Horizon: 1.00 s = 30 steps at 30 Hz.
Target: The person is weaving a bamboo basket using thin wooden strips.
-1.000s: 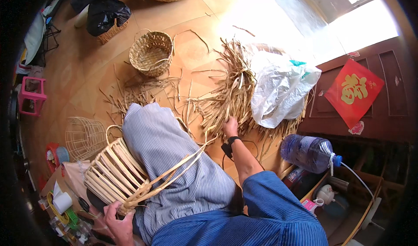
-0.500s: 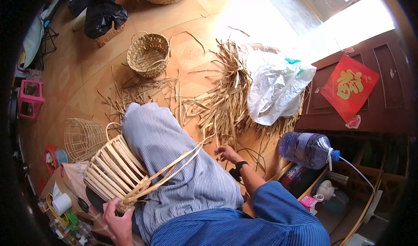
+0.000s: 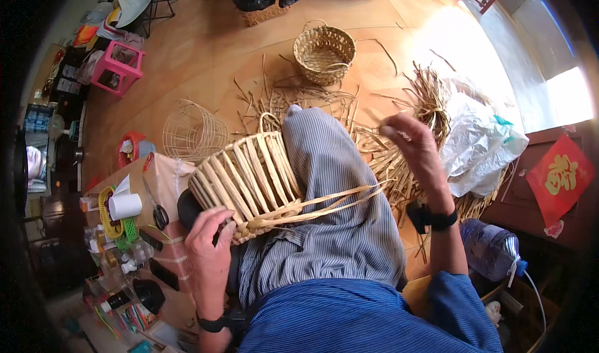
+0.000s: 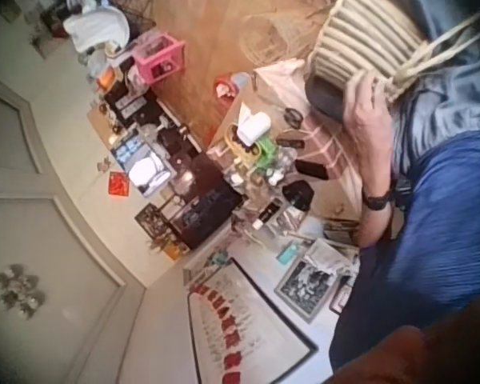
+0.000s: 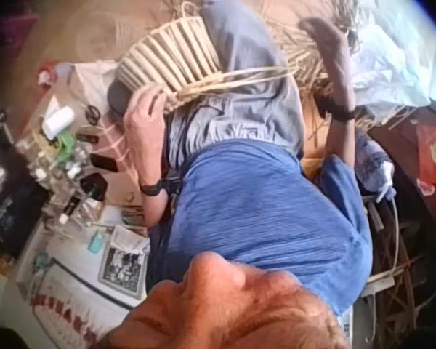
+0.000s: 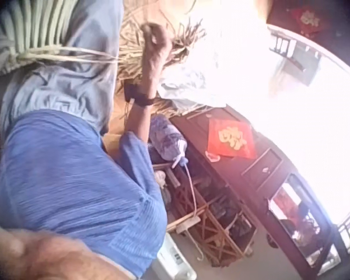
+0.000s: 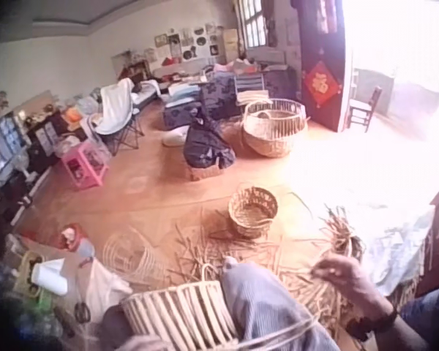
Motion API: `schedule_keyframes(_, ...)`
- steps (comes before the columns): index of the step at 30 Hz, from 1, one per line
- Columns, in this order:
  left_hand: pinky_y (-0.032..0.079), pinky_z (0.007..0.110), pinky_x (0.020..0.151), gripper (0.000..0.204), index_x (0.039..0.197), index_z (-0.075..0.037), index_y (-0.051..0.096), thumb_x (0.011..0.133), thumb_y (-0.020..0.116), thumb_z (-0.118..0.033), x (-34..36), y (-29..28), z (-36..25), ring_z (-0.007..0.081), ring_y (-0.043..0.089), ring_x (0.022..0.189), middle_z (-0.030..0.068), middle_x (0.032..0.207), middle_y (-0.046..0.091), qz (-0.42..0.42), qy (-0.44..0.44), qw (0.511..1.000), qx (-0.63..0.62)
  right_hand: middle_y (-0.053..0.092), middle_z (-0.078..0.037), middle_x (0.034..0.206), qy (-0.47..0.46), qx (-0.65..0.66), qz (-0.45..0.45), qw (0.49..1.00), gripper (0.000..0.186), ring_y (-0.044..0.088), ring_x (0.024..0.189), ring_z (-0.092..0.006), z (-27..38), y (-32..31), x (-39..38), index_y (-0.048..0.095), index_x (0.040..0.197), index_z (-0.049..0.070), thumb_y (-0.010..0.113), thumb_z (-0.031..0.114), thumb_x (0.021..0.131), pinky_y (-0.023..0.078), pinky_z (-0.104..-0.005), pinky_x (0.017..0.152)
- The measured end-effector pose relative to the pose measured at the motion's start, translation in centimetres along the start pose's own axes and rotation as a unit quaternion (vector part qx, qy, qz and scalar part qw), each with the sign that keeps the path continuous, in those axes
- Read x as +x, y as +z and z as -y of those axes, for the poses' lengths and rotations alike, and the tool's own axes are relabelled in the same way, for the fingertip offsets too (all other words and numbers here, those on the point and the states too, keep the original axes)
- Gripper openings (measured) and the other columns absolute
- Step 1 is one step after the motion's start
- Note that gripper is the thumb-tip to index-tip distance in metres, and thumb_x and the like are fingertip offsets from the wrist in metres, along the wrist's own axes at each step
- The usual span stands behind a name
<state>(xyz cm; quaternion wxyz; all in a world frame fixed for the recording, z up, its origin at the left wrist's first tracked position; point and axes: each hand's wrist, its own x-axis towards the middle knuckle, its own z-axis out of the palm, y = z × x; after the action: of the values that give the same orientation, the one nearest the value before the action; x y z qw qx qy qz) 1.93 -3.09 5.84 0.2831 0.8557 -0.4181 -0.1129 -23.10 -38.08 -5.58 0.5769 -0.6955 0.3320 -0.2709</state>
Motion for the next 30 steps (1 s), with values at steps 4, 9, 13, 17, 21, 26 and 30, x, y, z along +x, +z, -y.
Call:
schedule_keyframes(4,0.058,0.046,0.092,0.034,0.121,-0.003,0.075,0.088,0.082,0.002,-0.2,0.4,-1.0,0.0338,0.072,0.106,0.014,0.111,0.075,-0.037,0.018,0.998,0.054,0.077,-0.007,0.101,-0.041,-0.028,0.147,0.988,0.022,0.073,0.089,-0.014,8.5,6.6,-1.4,0.077,0.123,-0.002,0.077,-0.001,0.101,0.062,-0.0308,0.082)
schedule_keyframes(9,0.06,0.04,0.086,0.046,0.134,0.0,0.071,0.089,0.078,0.008,0.0,1.8,-0.9,0.0267,0.074,0.09,0.0161,0.116,0.08,0.004,-0.061,0.994,-0.091,0.076,-0.014,0.098,-0.005,-0.034,0.244,0.969,0.019,0.074,0.089,-0.0216,11.0,12.5,-3.7,0.074,0.119,-0.003,0.075,0.008,0.104,0.06,-0.0371,0.081)
schedule_keyframes(13,0.06,0.039,0.081,0.049,0.137,0.004,0.065,0.09,0.078,0.003,1.1,1.2,-0.3,0.027,0.075,0.083,0.0189,0.109,0.081,0.043,-0.096,0.989,-0.104,0.075,-0.02,0.096,-0.05,-0.079,0.244,0.965,0.016,0.075,0.086,-0.0323,11.4,15.1,-4.8,0.074,0.114,-0.002,0.075,0.008,0.102,0.059,-0.0404,0.078)
schedule_keyframes(17,0.06,0.038,0.082,0.045,0.135,0.007,0.064,0.091,0.076,0.005,1.6,1.6,0.7,0.0278,0.077,0.084,0.0197,0.107,0.082,0.058,-0.069,0.988,-0.123,0.074,-0.021,0.094,-0.102,-0.134,0.227,0.959,0.014,0.075,0.083,-0.0404,11.0,16.4,-5.0,0.074,0.105,-0.002,0.079,0.009,0.097,0.059,-0.0441,0.073)
schedule_keyframes(21,0.06,0.037,0.082,0.043,0.133,0.007,0.065,0.092,0.074,0.007,1.3,2.5,0.8,0.0262,0.077,0.085,0.0191,0.105,0.081,0.042,-0.081,0.988,-0.128,0.073,-0.019,0.09,-0.108,-0.166,0.228,0.953,0.015,0.074,0.08,-0.0394,11.4,16.9,-4.9,0.073,0.098,0.0,0.083,0.01,0.093,0.058,-0.045,0.07)
schedule_keyframes(26,0.058,0.039,0.082,0.037,0.125,0.005,0.066,0.09,0.073,0.012,1.2,3.4,0.7,0.0272,0.075,0.088,0.0154,0.1,0.077,0.033,-0.133,0.979,-0.149,0.071,-0.016,0.088,-0.169,-0.2,0.202,0.944,0.015,0.073,0.078,-0.0381,11.1,17.1,-4.8,0.072,0.095,0.002,0.083,0.011,0.091,0.058,-0.0454,0.067)
schedule_keyframes(30,0.057,0.037,0.08,0.032,0.12,0.003,0.066,0.09,0.072,0.013,1.1,3.5,0.5,0.0237,0.072,0.085,0.0137,0.098,0.076,0.027,-0.16,0.972,-0.171,0.068,-0.012,0.087,-0.228,-0.27,0.22,0.909,0.013,0.073,0.077,-0.0366,11.7,17.3,-4.8,0.07,0.094,0.004,0.078,0.014,0.094,0.058,-0.0466,0.065)
